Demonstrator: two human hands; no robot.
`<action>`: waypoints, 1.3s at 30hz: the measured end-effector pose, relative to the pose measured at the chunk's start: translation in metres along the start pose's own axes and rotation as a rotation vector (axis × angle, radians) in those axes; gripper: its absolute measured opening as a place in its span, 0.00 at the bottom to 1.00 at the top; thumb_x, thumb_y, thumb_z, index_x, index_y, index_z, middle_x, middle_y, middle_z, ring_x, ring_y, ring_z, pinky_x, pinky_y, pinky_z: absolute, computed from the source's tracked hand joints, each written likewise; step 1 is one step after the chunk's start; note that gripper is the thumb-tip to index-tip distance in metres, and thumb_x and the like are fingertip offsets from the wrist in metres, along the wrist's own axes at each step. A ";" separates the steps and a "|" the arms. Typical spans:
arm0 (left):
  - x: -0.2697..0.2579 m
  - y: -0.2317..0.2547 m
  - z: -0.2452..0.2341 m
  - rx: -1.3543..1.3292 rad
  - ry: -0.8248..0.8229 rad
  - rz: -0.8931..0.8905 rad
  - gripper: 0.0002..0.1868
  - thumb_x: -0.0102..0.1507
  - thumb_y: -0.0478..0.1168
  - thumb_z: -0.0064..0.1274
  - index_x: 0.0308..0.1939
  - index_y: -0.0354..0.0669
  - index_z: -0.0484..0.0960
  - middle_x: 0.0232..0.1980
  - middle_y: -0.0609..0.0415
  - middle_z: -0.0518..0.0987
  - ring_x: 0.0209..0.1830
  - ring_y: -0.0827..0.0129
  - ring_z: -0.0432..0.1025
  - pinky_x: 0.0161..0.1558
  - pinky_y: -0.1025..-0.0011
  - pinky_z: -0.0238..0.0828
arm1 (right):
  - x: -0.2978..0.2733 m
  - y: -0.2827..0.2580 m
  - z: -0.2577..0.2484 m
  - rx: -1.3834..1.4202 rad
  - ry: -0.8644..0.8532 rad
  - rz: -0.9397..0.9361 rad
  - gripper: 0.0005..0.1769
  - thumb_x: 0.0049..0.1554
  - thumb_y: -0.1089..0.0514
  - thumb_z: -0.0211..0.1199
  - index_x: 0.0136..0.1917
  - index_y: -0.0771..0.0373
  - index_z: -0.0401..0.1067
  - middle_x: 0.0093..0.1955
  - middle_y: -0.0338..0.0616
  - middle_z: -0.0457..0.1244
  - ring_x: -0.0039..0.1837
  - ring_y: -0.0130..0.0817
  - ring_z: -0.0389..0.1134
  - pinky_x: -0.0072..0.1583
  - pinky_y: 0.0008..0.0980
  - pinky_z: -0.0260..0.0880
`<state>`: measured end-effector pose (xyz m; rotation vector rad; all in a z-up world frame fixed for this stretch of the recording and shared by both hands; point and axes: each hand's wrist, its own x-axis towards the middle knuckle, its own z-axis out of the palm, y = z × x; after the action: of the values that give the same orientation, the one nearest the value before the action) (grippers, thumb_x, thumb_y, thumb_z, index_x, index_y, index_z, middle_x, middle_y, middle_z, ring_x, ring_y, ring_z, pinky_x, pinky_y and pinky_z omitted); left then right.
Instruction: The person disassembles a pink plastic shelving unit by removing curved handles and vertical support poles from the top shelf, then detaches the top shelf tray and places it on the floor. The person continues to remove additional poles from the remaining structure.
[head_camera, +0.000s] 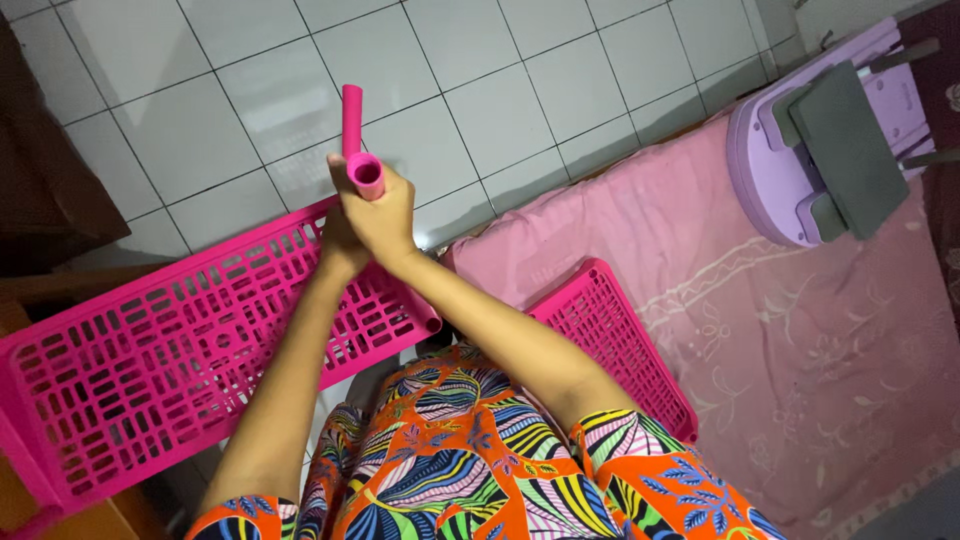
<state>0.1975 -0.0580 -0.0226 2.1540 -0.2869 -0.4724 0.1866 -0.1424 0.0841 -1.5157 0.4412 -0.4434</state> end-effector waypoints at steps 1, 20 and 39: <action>-0.002 0.006 -0.005 -0.024 -0.019 0.089 0.19 0.58 0.42 0.63 0.49 0.39 0.79 0.43 0.39 0.83 0.47 0.45 0.79 0.41 0.53 0.74 | 0.002 -0.006 -0.001 0.030 -0.008 0.004 0.18 0.59 0.52 0.69 0.35 0.62 0.68 0.32 0.28 0.58 0.38 0.18 0.55 0.39 0.25 0.59; -0.145 0.068 -0.032 -0.550 0.033 0.160 0.54 0.63 0.31 0.59 0.84 0.45 0.38 0.85 0.44 0.52 0.82 0.58 0.53 0.76 0.62 0.53 | -0.035 -0.048 -0.041 0.324 -0.319 0.244 0.16 0.64 0.57 0.63 0.62 0.63 0.66 0.50 0.38 0.63 0.52 0.26 0.65 0.54 0.27 0.68; -0.450 -0.017 -0.182 -0.524 0.083 -0.137 0.48 0.56 0.36 0.65 0.78 0.45 0.59 0.72 0.57 0.70 0.67 0.73 0.66 0.66 0.68 0.60 | -0.227 -0.080 0.030 0.227 -1.151 0.570 0.29 0.57 0.56 0.71 0.67 0.59 0.62 0.58 0.44 0.70 0.40 0.21 0.65 0.35 0.21 0.60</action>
<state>-0.1287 0.2502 0.1632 1.6792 0.0335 -0.4736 0.0108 0.0039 0.1651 -1.1246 -0.1100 0.7912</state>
